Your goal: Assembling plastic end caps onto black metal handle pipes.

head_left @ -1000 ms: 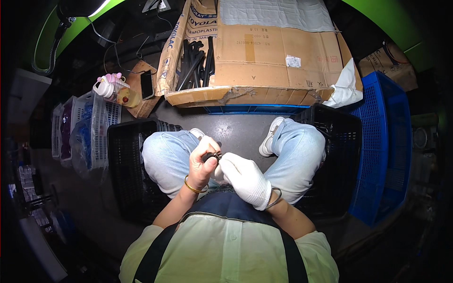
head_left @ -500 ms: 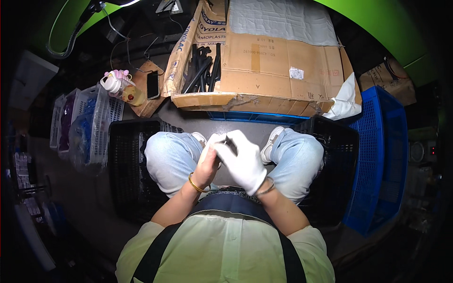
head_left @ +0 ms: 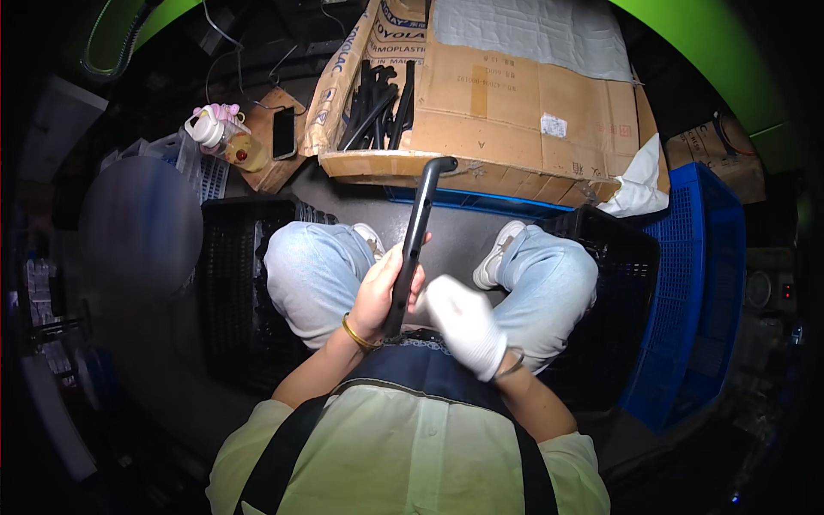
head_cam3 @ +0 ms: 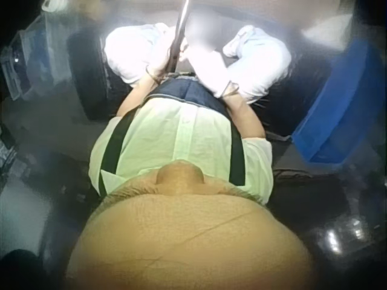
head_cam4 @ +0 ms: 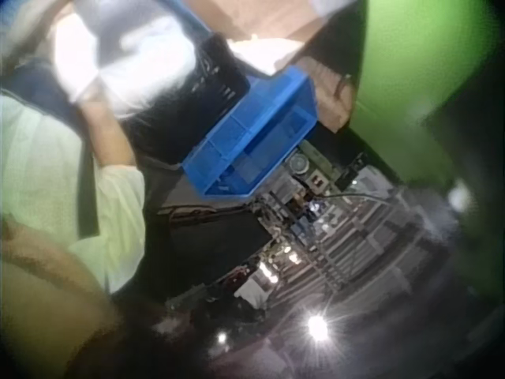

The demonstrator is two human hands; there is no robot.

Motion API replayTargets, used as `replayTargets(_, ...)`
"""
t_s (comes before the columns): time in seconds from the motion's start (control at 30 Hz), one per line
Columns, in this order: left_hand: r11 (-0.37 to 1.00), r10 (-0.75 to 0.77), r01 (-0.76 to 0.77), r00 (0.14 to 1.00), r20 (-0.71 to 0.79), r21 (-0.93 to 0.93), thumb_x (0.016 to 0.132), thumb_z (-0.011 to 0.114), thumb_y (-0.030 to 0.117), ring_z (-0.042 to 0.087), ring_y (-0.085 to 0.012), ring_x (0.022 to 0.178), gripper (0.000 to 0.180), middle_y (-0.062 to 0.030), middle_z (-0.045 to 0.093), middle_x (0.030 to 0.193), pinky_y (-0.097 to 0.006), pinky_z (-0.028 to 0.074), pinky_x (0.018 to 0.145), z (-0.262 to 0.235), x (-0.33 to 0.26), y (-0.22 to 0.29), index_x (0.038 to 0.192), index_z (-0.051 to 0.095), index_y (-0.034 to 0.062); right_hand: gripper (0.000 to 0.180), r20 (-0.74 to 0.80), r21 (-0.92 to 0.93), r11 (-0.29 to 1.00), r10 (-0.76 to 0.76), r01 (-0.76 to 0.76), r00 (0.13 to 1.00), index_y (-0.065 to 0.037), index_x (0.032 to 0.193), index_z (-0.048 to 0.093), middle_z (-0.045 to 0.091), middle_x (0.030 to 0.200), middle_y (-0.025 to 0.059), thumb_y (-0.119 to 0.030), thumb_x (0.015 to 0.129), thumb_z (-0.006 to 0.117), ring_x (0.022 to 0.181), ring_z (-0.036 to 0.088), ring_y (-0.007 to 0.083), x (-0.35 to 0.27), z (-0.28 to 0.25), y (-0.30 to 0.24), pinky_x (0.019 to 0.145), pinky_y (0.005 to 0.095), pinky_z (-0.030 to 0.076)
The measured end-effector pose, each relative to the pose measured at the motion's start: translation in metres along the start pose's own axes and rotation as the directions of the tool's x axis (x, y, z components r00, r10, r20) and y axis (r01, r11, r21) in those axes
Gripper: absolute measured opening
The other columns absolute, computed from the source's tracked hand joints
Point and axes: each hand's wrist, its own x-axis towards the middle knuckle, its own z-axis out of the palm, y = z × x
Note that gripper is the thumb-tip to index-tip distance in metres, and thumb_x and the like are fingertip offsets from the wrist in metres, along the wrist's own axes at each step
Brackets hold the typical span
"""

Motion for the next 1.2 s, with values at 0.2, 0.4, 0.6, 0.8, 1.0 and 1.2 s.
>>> replayTargets(0.2, 0.984, -0.065, 0.063, 0.998, -0.007, -0.167, 0.104, 0.027, 0.041, 0.039, -0.0050, 0.052, 0.057, 0.0011, 0.045, 0.070, -0.019, 0.039, 0.048, 0.006, 0.001, 0.003, 0.143, 0.034, -0.0002, 0.017, 0.086, -0.136, 0.987, 0.099, -0.087, 0.991, -0.006, 0.091, 0.058, 0.066, 0.079, 0.0151, -0.020, 0.096, 0.049, 0.076, 0.065, 0.0363, -0.018, 0.023, 0.005, 0.067, 0.0436, 0.051)
replayTargets(0.4, 0.985, -0.066, 0.065, 0.998, -0.001, -0.159, 0.104, 0.027, 0.042, 0.039, -0.0048, 0.051, 0.057, 0.0018, 0.045, 0.070, -0.018, 0.039, 0.047, 0.005, 0.000, 0.003, 0.143, 0.034, -0.0003, 0.017, 0.177, -0.173, 0.980, 0.132, -0.101, 0.975, -0.002, 0.093, 0.060, 0.065, 0.081, 0.0158, -0.015, 0.096, 0.050, 0.077, 0.066, 0.0330, -0.018, 0.023, 0.008, 0.071, 0.0376, 0.052)
replayTargets(0.6, 0.988, -0.058, 0.058, 0.998, 0.005, -0.146, 0.104, 0.028, 0.041, 0.039, -0.0045, 0.051, 0.057, 0.0019, 0.045, 0.070, -0.018, 0.039, 0.047, 0.004, -0.001, 0.003, 0.142, 0.035, -0.0007, 0.016, 0.156, -0.122, 0.988, 0.117, -0.099, 0.981, -0.001, 0.092, 0.059, 0.065, 0.079, 0.0156, -0.014, 0.096, 0.051, 0.075, 0.066, 0.0332, -0.019, 0.027, 0.011, 0.069, 0.0373, 0.051)
replayTargets(0.8, 0.988, -0.051, 0.054, 0.998, 0.023, -0.147, 0.105, 0.028, 0.040, 0.039, -0.0044, 0.051, 0.057, 0.0022, 0.045, 0.069, -0.018, 0.039, 0.049, 0.003, -0.001, -0.001, 0.142, 0.034, -0.0019, 0.016, 0.151, -0.113, 0.986, 0.142, -0.126, 0.978, 0.000, 0.092, 0.058, 0.063, 0.076, 0.0160, -0.014, 0.096, 0.052, 0.070, 0.064, 0.0333, -0.019, 0.029, 0.008, 0.065, 0.0376, 0.049)
replayTargets(1.0, 0.987, -0.038, 0.040, 0.999, 0.012, -0.154, 0.105, 0.027, 0.040, 0.039, -0.0046, 0.051, 0.056, 0.0024, 0.044, 0.068, -0.018, 0.039, 0.049, 0.003, -0.001, -0.003, 0.142, 0.035, -0.0023, 0.016, 0.075, -0.043, 0.989, 0.146, -0.143, 0.986, 0.000, 0.090, 0.058, 0.062, 0.074, 0.0157, -0.014, 0.096, 0.052, 0.068, 0.063, 0.0328, -0.021, 0.037, 0.011, 0.065, 0.0368, 0.049)
replayTargets(1.2, 0.995, -0.055, 0.053, 0.998, -0.024, -0.084, 0.105, 0.028, 0.039, 0.042, -0.0050, 0.053, 0.054, 0.0018, 0.045, 0.069, -0.019, 0.041, 0.049, 0.005, -0.003, 0.005, 0.141, 0.036, -0.0001, 0.016, 0.080, -0.132, 0.989, 0.079, -0.068, 0.994, -0.001, 0.088, 0.058, 0.062, 0.071, 0.0145, -0.013, 0.096, 0.051, 0.065, 0.063, 0.0298, -0.021, 0.035, 0.016, 0.064, 0.0354, 0.049)
